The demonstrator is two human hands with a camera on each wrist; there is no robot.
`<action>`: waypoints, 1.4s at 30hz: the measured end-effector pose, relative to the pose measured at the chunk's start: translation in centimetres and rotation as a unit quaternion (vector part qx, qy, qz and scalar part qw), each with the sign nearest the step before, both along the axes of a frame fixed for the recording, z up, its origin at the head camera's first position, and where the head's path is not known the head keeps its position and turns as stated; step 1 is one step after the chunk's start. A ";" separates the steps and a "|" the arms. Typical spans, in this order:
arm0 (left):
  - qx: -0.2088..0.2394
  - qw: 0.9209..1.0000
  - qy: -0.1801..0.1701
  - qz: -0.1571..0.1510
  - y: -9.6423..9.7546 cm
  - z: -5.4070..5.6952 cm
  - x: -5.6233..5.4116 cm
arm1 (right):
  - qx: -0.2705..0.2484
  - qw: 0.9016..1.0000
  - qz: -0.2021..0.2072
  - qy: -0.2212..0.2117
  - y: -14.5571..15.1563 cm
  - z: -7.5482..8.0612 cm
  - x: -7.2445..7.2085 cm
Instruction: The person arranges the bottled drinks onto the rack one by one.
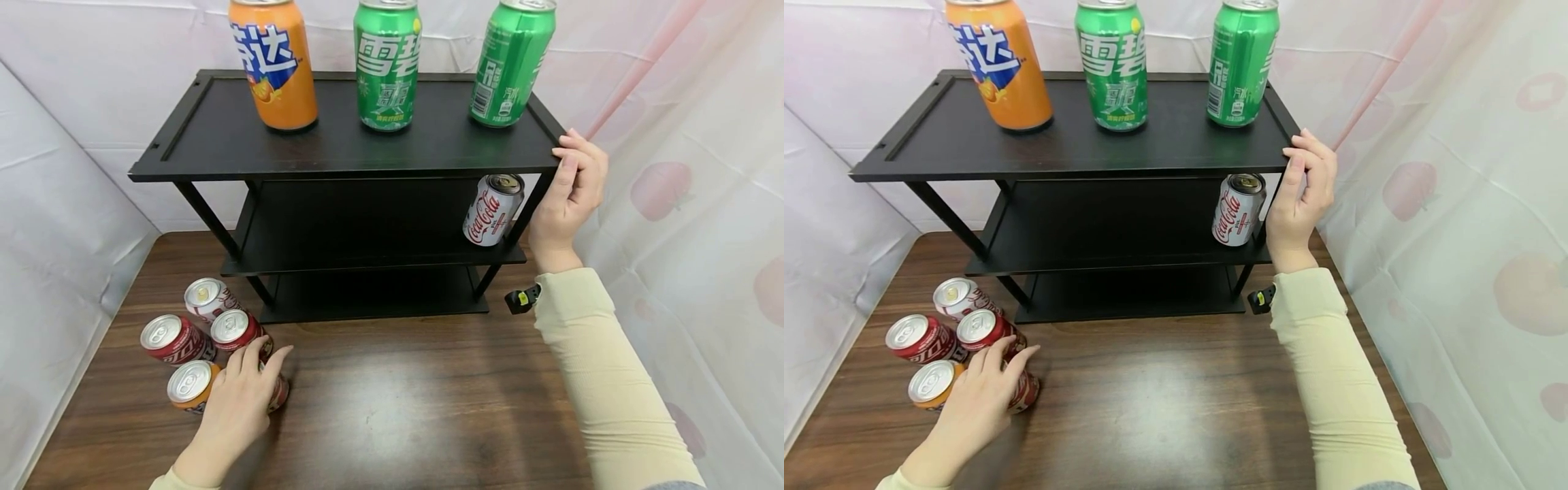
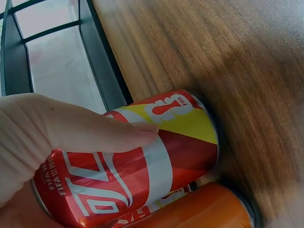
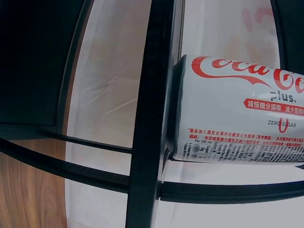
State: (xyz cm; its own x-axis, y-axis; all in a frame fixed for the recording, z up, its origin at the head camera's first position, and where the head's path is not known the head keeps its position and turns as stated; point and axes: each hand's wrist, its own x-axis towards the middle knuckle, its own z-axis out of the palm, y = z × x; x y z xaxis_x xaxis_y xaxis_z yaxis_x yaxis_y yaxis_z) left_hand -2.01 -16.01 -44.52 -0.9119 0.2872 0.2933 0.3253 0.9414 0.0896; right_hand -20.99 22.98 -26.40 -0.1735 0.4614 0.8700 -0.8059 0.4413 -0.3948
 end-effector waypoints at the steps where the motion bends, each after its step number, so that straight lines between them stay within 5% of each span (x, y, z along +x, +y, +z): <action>1: 0.000 1.000 0.002 -0.001 0.0 0.0 0.0 | 0.001 1.000 0.000 0.000 0.0 0.0 0.0; 18: -0.027 0.999 -0.020 0.000 0.2 0.7 0.1 | 0.007 1.000 0.005 -0.005 0.5 -0.3 -0.5; 42: -0.052 0.998 0.029 0.005 1.0 0.9 1.0 | -0.002 1.000 0.008 -0.013 0.0 0.0 0.3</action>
